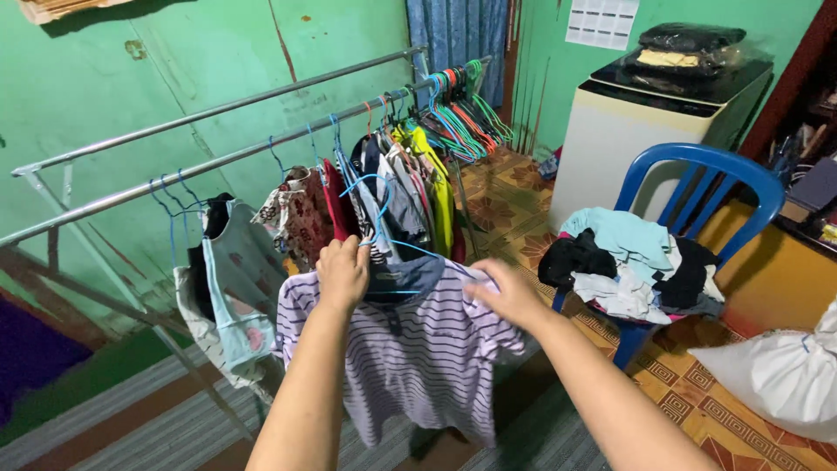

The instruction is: The person picks up a striped shirt from a blue chair, places it on a hanger, and hangs it on a metal clothing rack. They then pick up a light green shirt, place it on a hanger, and hang it on the same rack.

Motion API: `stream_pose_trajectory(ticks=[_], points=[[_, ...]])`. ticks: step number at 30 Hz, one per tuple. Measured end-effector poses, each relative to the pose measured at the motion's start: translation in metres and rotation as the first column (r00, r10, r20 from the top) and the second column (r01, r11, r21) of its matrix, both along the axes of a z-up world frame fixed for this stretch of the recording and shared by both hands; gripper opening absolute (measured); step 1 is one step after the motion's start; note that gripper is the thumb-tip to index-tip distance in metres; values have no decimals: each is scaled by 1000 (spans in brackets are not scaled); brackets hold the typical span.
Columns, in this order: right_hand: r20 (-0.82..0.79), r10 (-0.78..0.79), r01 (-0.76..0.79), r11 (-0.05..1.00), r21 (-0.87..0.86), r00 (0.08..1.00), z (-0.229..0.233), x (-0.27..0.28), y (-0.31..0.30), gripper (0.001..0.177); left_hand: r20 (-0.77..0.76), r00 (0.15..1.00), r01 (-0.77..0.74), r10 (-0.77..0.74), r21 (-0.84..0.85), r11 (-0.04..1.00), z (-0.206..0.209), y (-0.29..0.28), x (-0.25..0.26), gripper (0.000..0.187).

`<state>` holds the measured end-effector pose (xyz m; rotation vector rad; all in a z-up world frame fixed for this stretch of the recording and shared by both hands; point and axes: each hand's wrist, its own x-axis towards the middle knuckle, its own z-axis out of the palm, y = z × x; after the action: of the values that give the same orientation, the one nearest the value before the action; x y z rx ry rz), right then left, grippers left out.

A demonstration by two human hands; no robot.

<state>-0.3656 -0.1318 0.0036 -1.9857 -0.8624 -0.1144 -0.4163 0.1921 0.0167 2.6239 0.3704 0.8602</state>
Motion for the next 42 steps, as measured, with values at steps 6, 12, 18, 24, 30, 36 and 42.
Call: stream_pose_trajectory(ticks=[6, 12, 18, 24, 30, 36, 42], points=[[105, -108, 123, 981, -152, 989, -3, -28, 15, 24, 86, 995, -42, 45, -40, 998, -1, -1, 0, 24], [178, -154, 188, 962, -198, 972, -37, -18, 58, 26, 152, 967, -127, 204, -406, 905, -22, -33, 0, 37], [200, 40, -1, 981, -192, 979, -54, -27, 88, 19, -192, 980, -89, -41, -617, 782, -44, -46, -2, 57], [10, 288, -278, 932, -232, 957, -1, -88, 81, 38, -93, 991, -133, 96, -590, 796, -61, 3, -13, 28], [49, 443, -399, 845, -356, 895, -24, -88, 114, 44, -221, 966, -232, 136, -502, 833, -19, 7, -50, 59], [62, 502, -451, 818, -357, 863, -15, -93, 142, 44, -350, 911, -352, 216, -390, 851, -2, 26, -72, 74], [14, 481, -460, 847, -266, 877, -14, -95, 190, 39, -400, 905, -313, 145, -394, 864, 24, 59, -73, 74]])
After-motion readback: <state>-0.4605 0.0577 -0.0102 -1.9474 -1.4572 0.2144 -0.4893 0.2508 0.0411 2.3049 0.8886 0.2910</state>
